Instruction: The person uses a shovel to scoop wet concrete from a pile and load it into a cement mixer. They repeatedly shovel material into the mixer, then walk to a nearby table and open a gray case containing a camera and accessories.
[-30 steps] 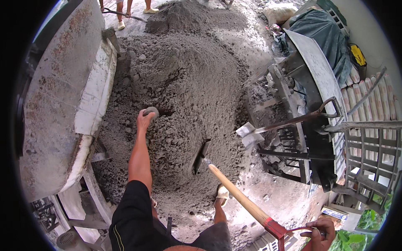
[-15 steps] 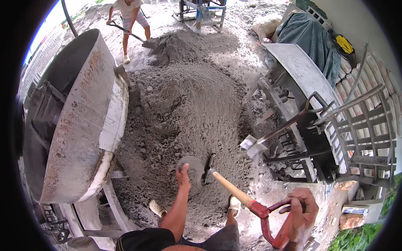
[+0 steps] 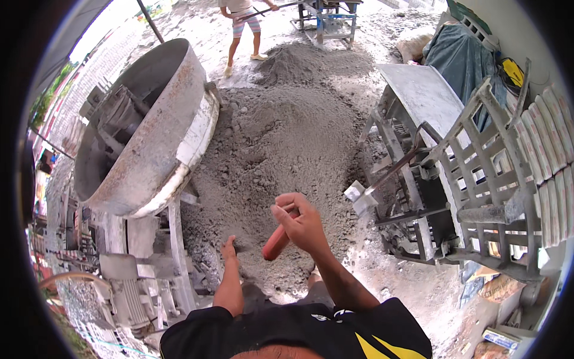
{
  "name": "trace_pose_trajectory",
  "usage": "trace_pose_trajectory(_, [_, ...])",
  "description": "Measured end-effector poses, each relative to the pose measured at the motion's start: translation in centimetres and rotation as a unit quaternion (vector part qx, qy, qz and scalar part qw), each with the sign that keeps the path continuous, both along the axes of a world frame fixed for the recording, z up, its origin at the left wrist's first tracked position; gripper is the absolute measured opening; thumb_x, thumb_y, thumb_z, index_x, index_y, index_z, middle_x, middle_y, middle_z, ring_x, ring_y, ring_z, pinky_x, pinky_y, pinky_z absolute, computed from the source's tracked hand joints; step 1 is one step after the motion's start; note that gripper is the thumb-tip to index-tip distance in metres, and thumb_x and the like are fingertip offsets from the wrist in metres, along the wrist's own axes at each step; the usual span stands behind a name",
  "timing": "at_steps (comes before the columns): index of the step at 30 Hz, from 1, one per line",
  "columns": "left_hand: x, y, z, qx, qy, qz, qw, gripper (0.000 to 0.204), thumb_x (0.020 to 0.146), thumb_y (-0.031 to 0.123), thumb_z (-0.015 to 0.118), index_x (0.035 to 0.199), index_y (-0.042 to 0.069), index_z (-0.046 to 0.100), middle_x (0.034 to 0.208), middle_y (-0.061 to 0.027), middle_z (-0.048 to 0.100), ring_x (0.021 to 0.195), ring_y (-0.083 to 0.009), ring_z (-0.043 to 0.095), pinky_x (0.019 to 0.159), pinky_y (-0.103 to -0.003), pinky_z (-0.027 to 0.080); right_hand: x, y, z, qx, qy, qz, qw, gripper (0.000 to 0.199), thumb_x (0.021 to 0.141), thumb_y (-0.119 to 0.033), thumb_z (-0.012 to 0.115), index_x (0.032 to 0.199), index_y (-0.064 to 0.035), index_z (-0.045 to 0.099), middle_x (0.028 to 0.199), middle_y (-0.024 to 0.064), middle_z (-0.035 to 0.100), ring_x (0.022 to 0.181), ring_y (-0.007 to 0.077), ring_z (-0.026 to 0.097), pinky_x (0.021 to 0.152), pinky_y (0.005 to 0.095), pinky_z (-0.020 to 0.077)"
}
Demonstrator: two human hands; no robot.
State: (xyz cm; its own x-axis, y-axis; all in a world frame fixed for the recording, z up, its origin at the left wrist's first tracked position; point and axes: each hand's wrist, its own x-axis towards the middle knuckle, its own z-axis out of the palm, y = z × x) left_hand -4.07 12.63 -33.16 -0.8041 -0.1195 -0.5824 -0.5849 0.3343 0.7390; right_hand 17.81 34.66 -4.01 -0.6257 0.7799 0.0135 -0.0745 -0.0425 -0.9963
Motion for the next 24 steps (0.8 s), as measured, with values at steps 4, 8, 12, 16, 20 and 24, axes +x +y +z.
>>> trace_pose_trajectory(4, [4.8,-13.5,-3.6,-0.085,-0.015,0.045,0.995,0.083,0.057,0.040,0.074,0.125,-0.001,0.053,0.118,-0.0201,0.058,0.108,-0.0320,0.054,0.091,-0.038,0.042,2.9,-0.4,-4.4,0.009,0.143,-0.028,0.989,0.034,0.088,-0.019,0.062,0.115,-0.0024,0.050,0.105,0.0079,0.055,0.092,0.0137,0.057,0.069,0.0270,0.0513])
trace_pose_trajectory(8, [13.4,-29.3,-5.1,-0.207,-0.041,0.024,0.977,0.075,0.060,0.053,0.067,0.110,-0.002,0.062,0.114,-0.0224,0.061,0.104,-0.0322,0.058,0.089,-0.038,0.044,10.0,-0.4,-15.0,-0.032,0.021,-0.086,0.996,0.036,0.091,-0.027,0.058,0.116,-0.0028,0.050,0.106,0.0073,0.055,0.095,0.0149,0.057,0.068,0.0272,0.0526])
trace_pose_trajectory(12, [26.1,-37.9,-5.4,-0.214,0.076,0.011,0.974,0.063,0.064,0.053,0.065,0.103,0.002,0.067,0.109,-0.0178,0.063,0.100,-0.0297,0.058,0.085,-0.039,0.045,22.5,-1.8,-30.7,-0.069,-0.479,0.143,0.863,0.051,0.085,-0.046,0.057,0.088,0.0037,0.064,0.081,0.0189,0.066,0.079,0.0234,0.064,0.073,0.0358,0.0497])
trace_pose_trajectory(16, [35.2,-39.2,-1.8,-0.011,-0.058,0.477,0.877,0.058,0.064,0.048,0.069,0.089,-0.004,0.068,0.092,-0.0144,0.065,0.089,-0.0239,0.058,0.077,-0.037,0.046,32.4,-5.2,-39.2,0.347,-0.378,0.570,0.642,0.038,0.082,-0.043,0.060,0.090,-0.0073,0.068,0.082,0.0102,0.065,0.073,0.0232,0.063,0.069,0.0367,0.0509])
trace_pose_trajectory(20, [47.8,-44.7,-10.8,0.075,-0.034,0.621,0.779,0.062,0.070,0.053,0.064,0.110,0.006,0.065,0.118,-0.0199,0.057,0.113,-0.0304,0.051,0.094,-0.039,0.039,26.9,-9.7,-37.0,0.230,-0.451,0.631,0.588,0.035,0.082,-0.040,0.061,0.093,-0.0078,0.067,0.084,0.0099,0.066,0.074,0.0244,0.064,0.068,0.0376,0.0509])
trace_pose_trajectory(24, [55.5,-45.1,-11.2,0.031,-0.040,0.691,0.721,0.061,0.073,0.060,0.058,0.098,0.005,0.069,0.103,-0.0215,0.063,0.103,-0.0322,0.056,0.089,-0.039,0.040,21.0,-13.4,-35.7,0.325,-0.394,0.713,0.480,0.032,0.082,-0.037,0.062,0.096,-0.0083,0.066,0.086,0.0097,0.066,0.075,0.0257,0.064,0.068,0.0385,0.0509])
